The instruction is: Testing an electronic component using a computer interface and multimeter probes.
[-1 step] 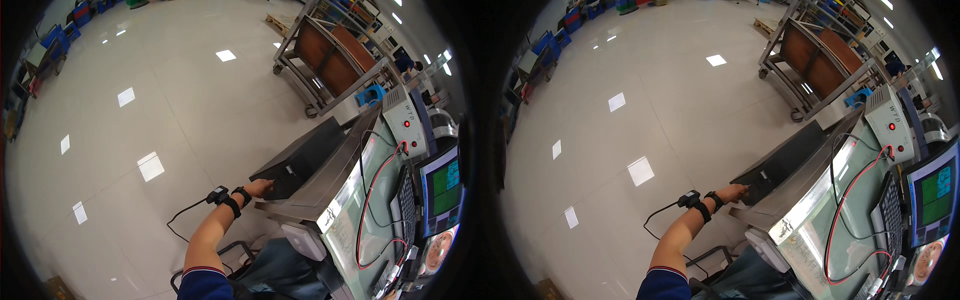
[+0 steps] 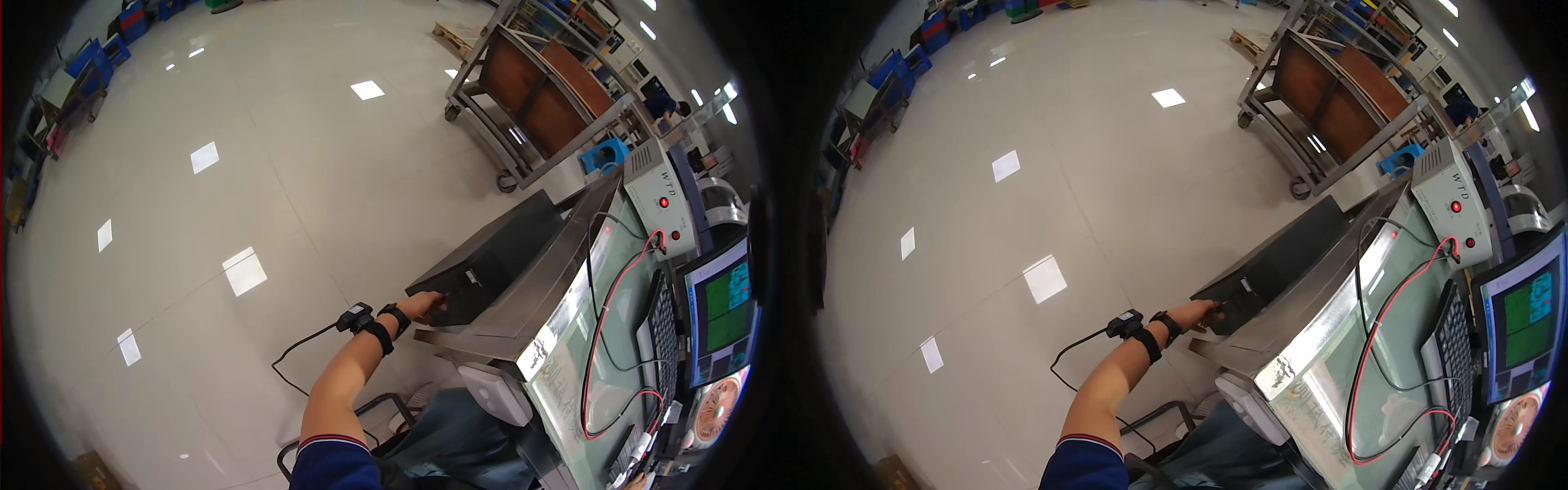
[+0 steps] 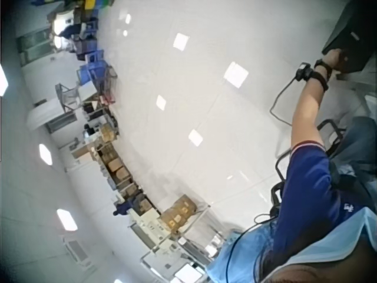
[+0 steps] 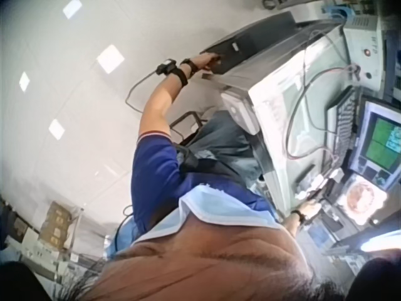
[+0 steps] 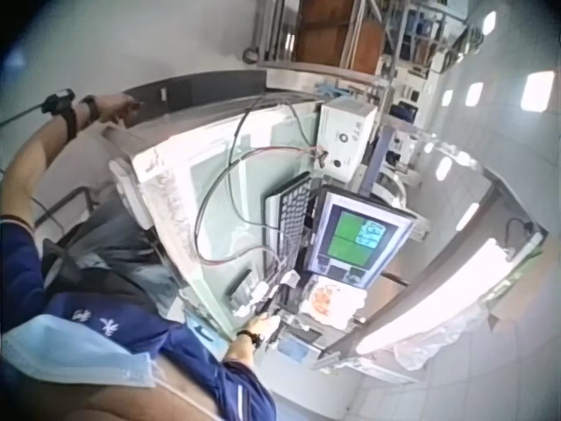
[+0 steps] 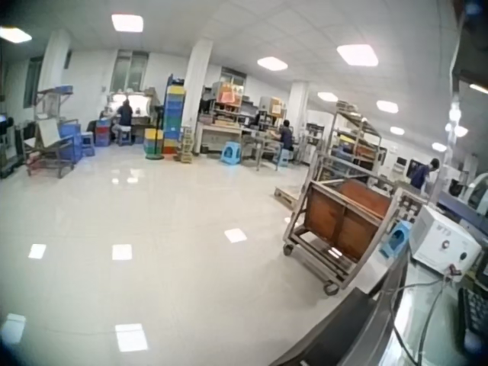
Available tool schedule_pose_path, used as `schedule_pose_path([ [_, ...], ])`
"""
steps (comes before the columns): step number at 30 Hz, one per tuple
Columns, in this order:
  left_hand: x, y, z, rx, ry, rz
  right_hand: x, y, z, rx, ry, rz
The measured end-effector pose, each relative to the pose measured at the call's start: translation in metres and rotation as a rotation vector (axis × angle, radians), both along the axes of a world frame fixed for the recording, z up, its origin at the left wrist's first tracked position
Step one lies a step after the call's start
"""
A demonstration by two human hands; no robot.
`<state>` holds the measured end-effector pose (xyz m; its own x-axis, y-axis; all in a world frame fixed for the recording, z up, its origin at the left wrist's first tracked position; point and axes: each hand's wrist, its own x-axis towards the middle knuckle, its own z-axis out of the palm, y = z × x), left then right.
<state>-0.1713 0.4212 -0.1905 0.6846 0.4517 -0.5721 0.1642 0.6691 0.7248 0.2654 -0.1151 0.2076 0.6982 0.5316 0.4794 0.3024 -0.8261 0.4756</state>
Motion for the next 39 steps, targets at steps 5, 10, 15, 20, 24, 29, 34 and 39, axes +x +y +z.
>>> schedule_pose_path([
  [5, -0.002, -0.001, 0.0, -0.239, -0.171, -0.011, -0.008, 0.001, 0.0, -0.163, -0.027, -0.027],
  [10, -0.012, -0.003, -0.021, -0.322, -0.464, -0.039, -0.017, 0.017, 0.003, -0.057, 0.152, -0.114],
  [15, -0.007, -0.003, -0.014, -0.329, -0.358, -0.052, -0.005, -0.001, 0.006, -0.11, 0.08, -0.096],
  [20, 0.003, -0.006, -0.025, -0.45, -0.477, -0.035, 0.02, -0.02, 0.0, -0.147, 0.024, -0.04],
  [24, 0.011, -0.005, -0.013, -0.452, -0.435, -0.027, 0.055, -0.046, -0.01, -0.176, -0.034, 0.036],
  [29, 0.027, 0.003, -0.006, -0.415, -0.424, -0.1, 0.107, -0.107, -0.019, -0.18, -0.18, 0.178],
  [34, 0.019, 0.003, 0.001, -0.308, -0.322, -0.107, 0.086, -0.077, -0.021, -0.237, -0.079, 0.022],
  [39, 0.025, 0.008, 0.008, -0.212, -0.239, -0.139, 0.058, -0.05, -0.013, -0.314, -0.033, -0.077],
])
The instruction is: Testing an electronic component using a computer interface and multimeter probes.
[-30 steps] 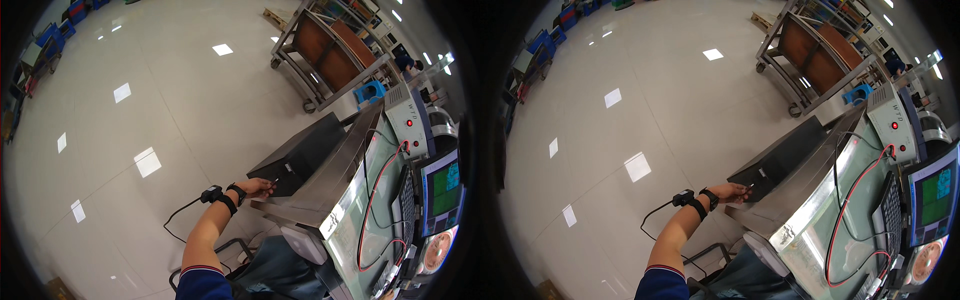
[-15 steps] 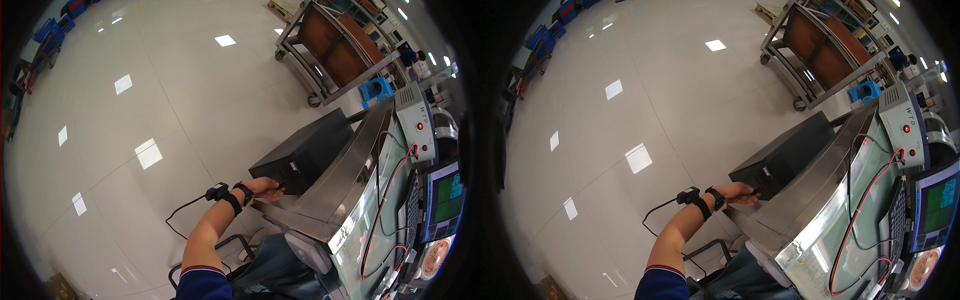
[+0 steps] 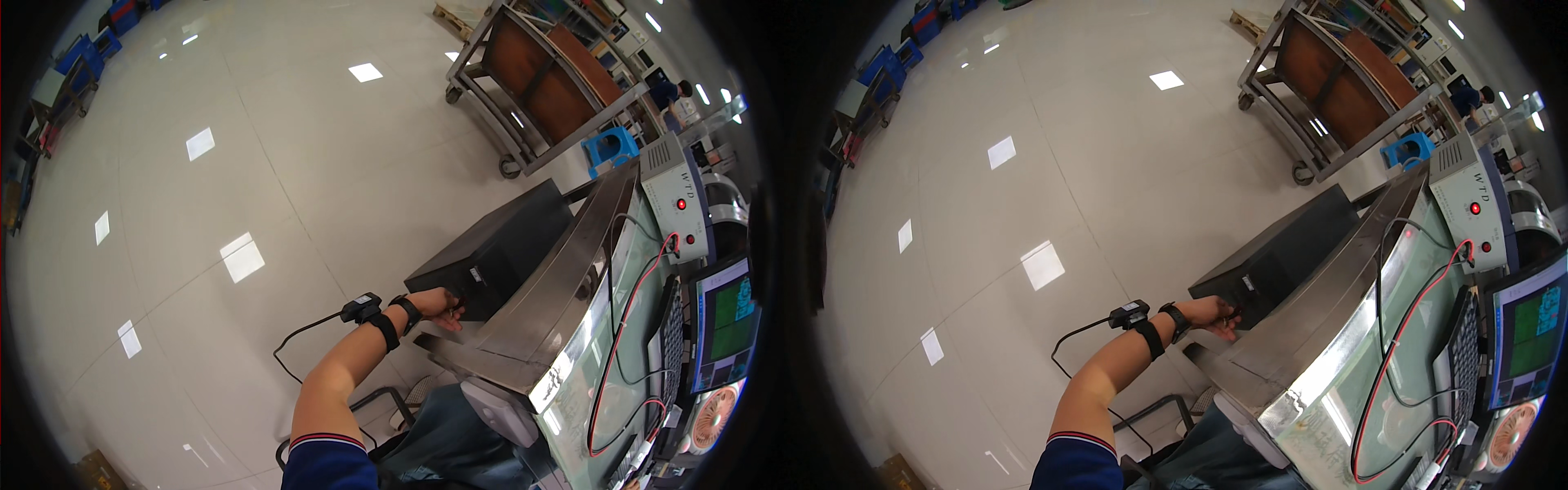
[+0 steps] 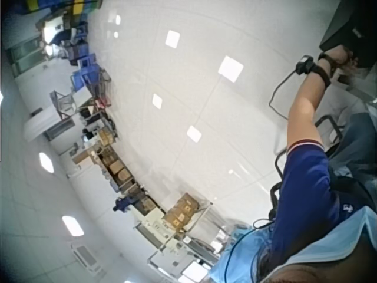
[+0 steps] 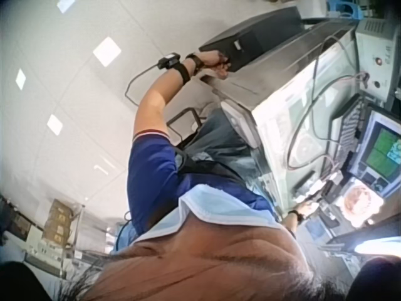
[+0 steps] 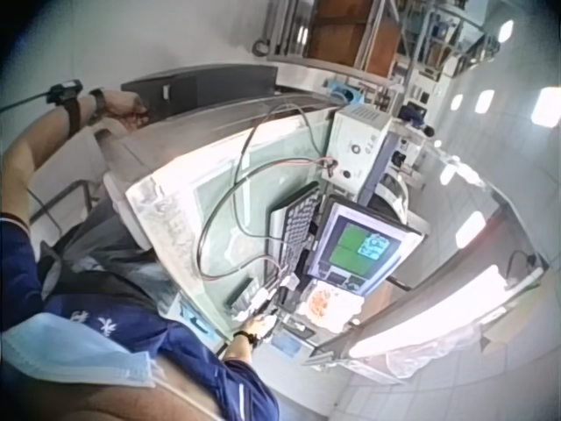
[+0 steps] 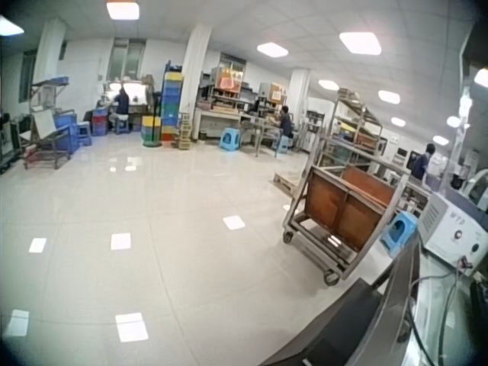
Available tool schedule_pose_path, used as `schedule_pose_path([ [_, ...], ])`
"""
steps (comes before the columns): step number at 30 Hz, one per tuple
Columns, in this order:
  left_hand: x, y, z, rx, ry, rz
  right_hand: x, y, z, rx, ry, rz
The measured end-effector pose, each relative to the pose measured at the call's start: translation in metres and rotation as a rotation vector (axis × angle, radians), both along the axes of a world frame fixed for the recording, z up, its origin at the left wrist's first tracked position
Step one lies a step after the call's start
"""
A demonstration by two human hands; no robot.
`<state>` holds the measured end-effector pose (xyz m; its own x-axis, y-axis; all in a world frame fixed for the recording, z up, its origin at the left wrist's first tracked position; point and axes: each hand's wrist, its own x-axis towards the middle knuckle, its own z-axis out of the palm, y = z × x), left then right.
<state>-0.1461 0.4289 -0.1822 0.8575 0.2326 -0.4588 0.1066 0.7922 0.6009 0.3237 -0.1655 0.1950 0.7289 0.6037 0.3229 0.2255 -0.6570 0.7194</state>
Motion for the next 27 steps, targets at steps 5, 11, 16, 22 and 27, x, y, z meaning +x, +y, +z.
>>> schedule_pose_path([
  [5, 0.007, -0.001, 0.002, 0.034, 0.034, -0.001, -0.019, 0.012, 0.003, -0.062, 0.039, -0.067],
  [11, 0.003, -0.003, -0.003, -0.033, 0.004, 0.049, -0.044, 0.034, 0.006, 0.076, 0.08, -0.097],
  [16, 0.008, -0.003, -0.005, 0.017, -0.015, 0.052, -0.062, 0.043, 0.008, 0.135, 0.106, -0.121],
  [22, 0.006, -0.004, 0.002, 0.025, -0.003, 0.064, -0.075, 0.054, 0.01, 0.174, 0.121, -0.139],
  [27, 0.007, -0.006, 0.003, -0.012, 0.001, 0.063, -0.081, 0.058, 0.011, 0.197, 0.128, -0.156],
])
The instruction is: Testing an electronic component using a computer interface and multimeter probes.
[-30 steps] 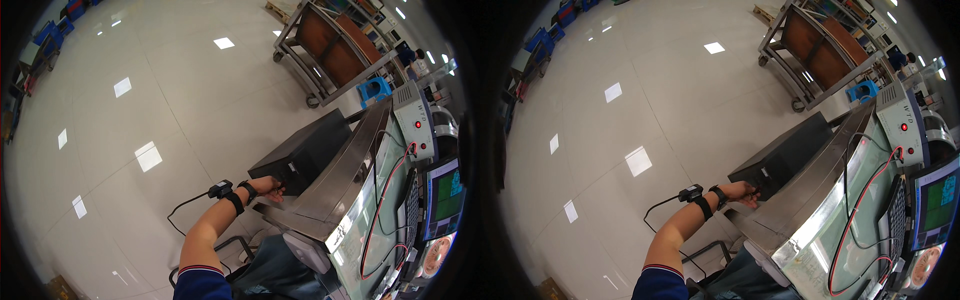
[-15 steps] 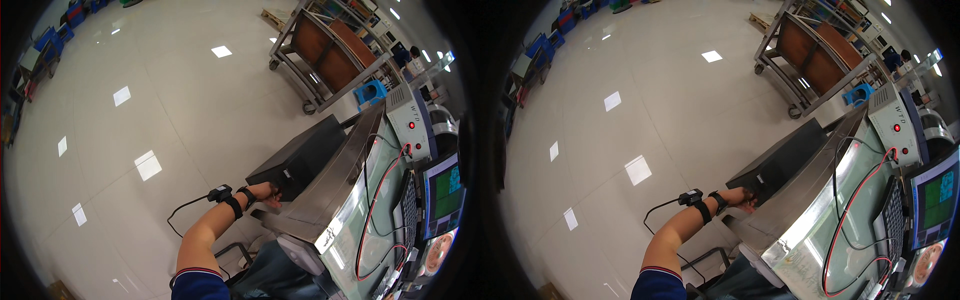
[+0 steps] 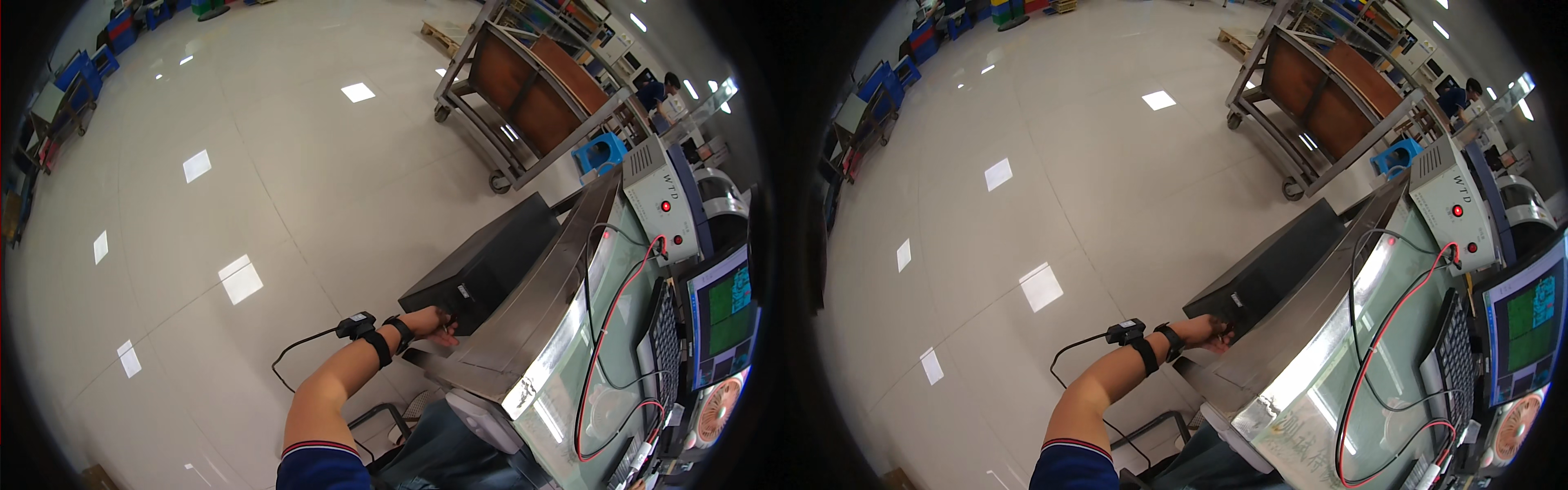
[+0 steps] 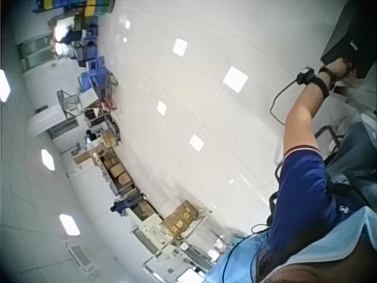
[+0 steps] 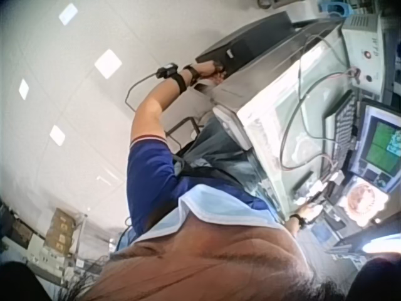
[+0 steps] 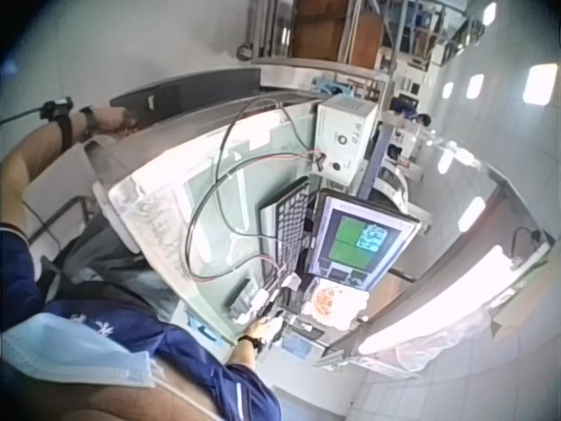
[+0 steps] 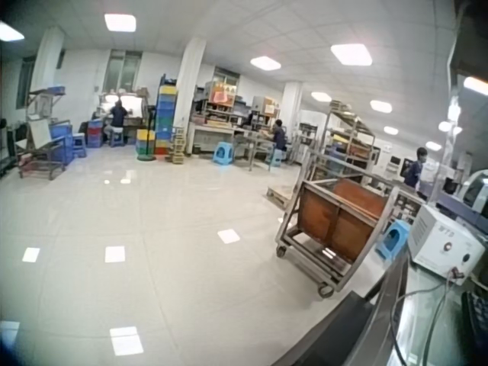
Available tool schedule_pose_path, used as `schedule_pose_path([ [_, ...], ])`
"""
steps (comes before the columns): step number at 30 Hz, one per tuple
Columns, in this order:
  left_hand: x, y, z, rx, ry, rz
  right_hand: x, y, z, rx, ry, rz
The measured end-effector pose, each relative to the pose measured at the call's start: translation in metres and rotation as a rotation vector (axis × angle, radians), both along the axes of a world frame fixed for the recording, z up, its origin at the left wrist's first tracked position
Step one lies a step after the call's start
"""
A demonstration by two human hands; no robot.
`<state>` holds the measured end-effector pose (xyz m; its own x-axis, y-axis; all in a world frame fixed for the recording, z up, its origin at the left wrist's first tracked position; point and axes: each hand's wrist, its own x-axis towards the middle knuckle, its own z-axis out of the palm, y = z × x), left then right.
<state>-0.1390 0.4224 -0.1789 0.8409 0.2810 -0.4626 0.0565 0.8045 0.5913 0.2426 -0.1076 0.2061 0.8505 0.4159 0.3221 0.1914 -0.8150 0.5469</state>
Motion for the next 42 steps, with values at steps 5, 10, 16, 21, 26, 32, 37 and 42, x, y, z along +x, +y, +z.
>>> schedule_pose_path([
  [5, 0.0, 0.001, 0.002, -0.009, 0.003, 0.003, -0.007, 0.009, 0.002, 0.017, 0.012, -0.008],
  [10, -0.004, 0.002, 0.007, 0.02, 0.03, -0.021, -0.014, 0.023, 0.006, 0.038, 0.029, -0.021],
  [16, 0.002, -0.002, -0.006, 0.212, -0.024, -0.027, -0.038, 0.052, 0.015, 0.119, 0.112, -0.149],
  [21, -0.004, 0.003, 0.001, 0.376, 0.268, -0.122, 0.148, -0.141, -0.069, 0.712, 0.072, 0.067],
  [26, -0.09, 0.022, -0.145, 1.669, -0.009, 0.16, 0.084, -0.039, -0.051, 0.737, 0.053, 0.173],
  [32, -0.109, 0.038, 0.001, 1.043, 0.576, 0.261, 0.069, -0.069, -0.024, 0.765, -0.086, 0.143],
  [37, -0.101, -0.004, 0.149, 0.794, 0.369, 0.828, 0.082, -0.063, -0.006, 0.795, -0.1, 0.256],
  [42, -0.096, -0.027, 0.265, 0.628, 0.129, 1.178, 0.1, -0.053, -0.003, 0.779, -0.118, 0.458],
])
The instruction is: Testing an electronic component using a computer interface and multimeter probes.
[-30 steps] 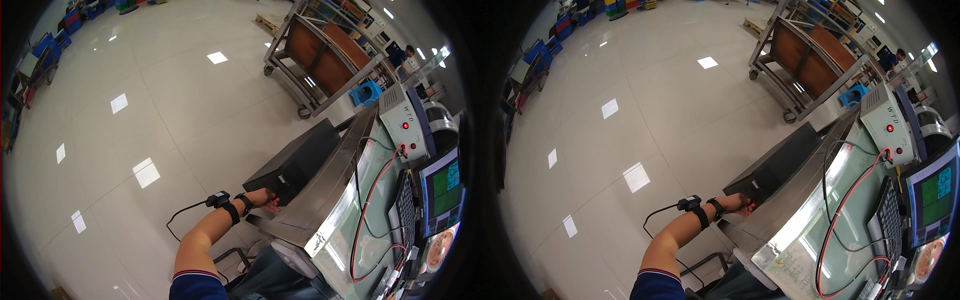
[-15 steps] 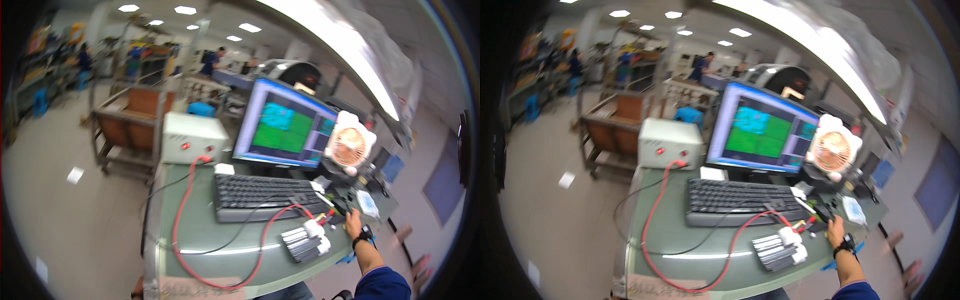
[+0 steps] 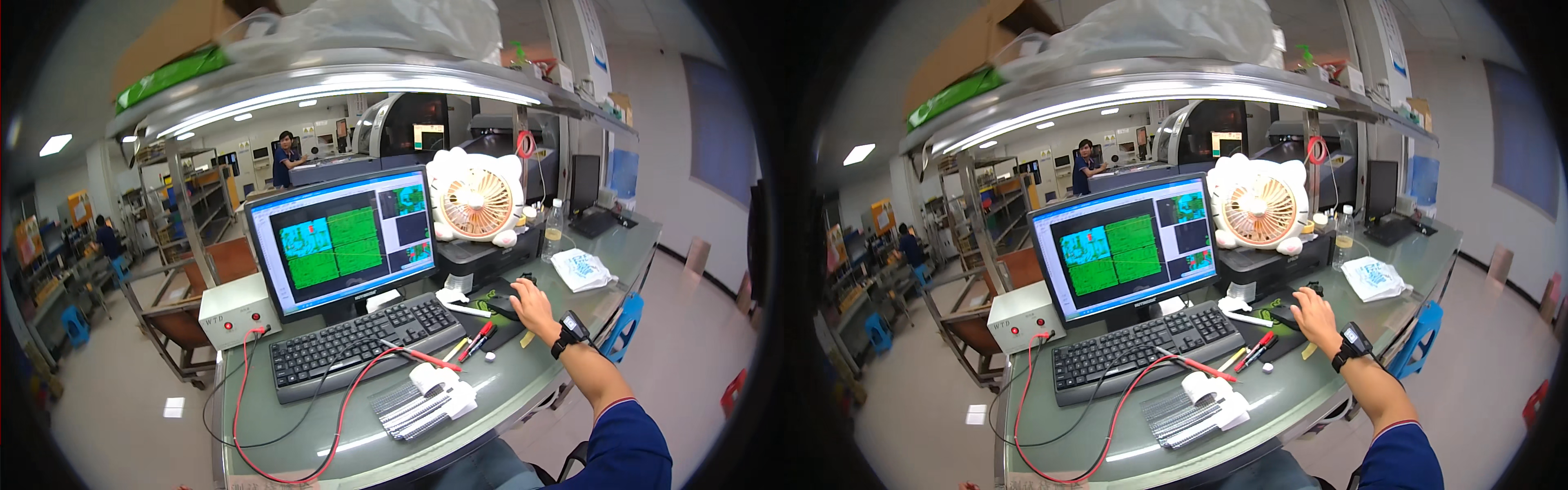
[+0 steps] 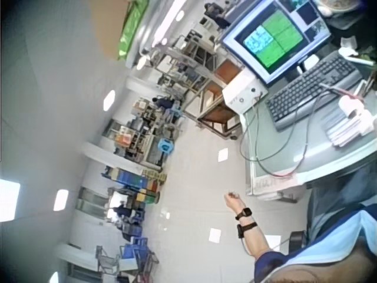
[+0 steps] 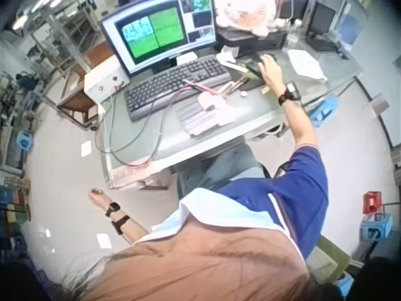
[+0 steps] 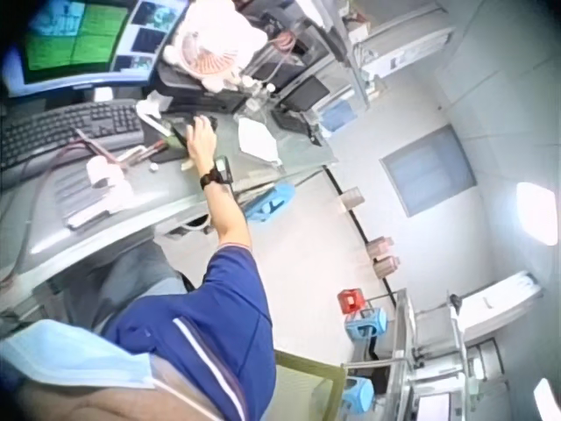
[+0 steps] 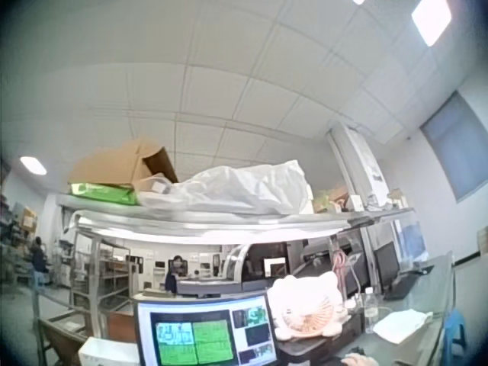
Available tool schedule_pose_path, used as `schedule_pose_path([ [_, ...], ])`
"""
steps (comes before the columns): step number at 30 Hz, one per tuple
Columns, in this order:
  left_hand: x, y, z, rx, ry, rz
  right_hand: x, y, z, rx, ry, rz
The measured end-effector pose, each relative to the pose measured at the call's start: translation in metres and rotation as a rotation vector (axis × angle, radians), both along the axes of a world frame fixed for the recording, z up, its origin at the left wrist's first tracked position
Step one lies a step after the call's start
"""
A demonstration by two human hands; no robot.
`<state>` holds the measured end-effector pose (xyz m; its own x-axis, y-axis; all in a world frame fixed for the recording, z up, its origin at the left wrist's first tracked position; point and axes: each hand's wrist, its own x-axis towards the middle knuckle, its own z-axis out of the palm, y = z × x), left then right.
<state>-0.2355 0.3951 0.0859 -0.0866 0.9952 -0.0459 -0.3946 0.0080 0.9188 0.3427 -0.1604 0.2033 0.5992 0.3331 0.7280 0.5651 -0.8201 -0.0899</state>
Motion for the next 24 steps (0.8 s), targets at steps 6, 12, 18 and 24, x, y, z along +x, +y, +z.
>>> schedule_pose_path([
  [6, 0.06, -0.082, 0.147, 0.442, -0.305, -0.128, 0.026, -0.008, -0.02, 0.073, 0.064, 0.06],
  [12, 0.2, -0.149, 0.202, 0.96, -0.182, -0.332, 0.038, -0.009, -0.03, 0.215, 0.127, 0.067],
  [18, 0.335, -0.15, 0.186, 1.161, 0.209, -0.38, 0.031, -0.012, -0.033, 0.199, 0.133, 0.106],
  [24, 0.356, -0.134, 0.135, 1.228, 0.371, -0.33, 0.032, -0.013, -0.035, 0.224, 0.203, 0.116],
])
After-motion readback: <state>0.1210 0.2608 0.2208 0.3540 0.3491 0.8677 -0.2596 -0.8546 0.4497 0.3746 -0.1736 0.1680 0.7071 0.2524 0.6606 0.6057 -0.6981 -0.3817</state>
